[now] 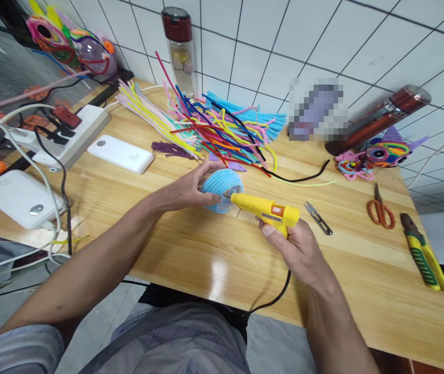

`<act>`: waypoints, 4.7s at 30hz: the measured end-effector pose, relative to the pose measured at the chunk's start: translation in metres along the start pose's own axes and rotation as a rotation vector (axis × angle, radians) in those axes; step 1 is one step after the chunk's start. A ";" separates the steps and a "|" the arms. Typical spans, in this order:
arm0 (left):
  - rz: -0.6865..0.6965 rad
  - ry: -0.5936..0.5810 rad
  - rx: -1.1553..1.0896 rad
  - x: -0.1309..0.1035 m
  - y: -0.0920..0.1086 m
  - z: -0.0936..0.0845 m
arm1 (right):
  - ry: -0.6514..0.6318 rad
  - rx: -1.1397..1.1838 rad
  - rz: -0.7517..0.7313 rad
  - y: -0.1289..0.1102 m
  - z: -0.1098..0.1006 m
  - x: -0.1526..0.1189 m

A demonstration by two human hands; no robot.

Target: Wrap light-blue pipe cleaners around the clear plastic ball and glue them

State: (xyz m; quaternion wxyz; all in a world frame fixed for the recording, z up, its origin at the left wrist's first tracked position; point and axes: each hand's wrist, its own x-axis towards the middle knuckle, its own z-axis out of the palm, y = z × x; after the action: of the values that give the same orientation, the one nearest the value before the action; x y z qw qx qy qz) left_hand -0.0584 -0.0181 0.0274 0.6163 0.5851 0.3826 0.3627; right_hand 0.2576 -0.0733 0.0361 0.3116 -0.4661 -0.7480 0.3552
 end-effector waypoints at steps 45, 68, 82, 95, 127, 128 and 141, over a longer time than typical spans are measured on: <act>0.122 0.482 -0.292 0.012 -0.007 -0.007 | 0.303 0.411 0.455 0.036 0.010 0.021; -0.067 0.201 -0.216 0.012 -0.019 0.018 | 0.163 -0.971 0.195 0.064 -0.048 0.272; -0.080 0.195 -0.225 0.011 -0.020 0.017 | 0.148 -0.984 0.282 0.087 -0.055 0.283; -0.071 0.202 -0.196 0.012 -0.020 0.016 | 0.191 -0.959 0.306 0.094 -0.050 0.287; -0.055 0.219 -0.184 0.010 -0.024 0.016 | 0.102 -0.996 0.292 0.101 -0.054 0.313; -0.052 0.216 -0.186 0.010 -0.024 0.016 | 0.094 -0.994 0.306 0.102 -0.054 0.314; 0.009 0.246 -0.296 0.017 -0.027 0.010 | 0.134 -0.906 0.306 0.097 -0.051 0.313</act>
State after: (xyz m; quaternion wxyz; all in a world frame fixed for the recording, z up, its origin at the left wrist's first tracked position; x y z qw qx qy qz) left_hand -0.0419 -0.0088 -0.0002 0.6425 0.4409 0.3947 0.4868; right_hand 0.2276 0.2572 0.0270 0.0687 -0.6815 -0.7286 0.0046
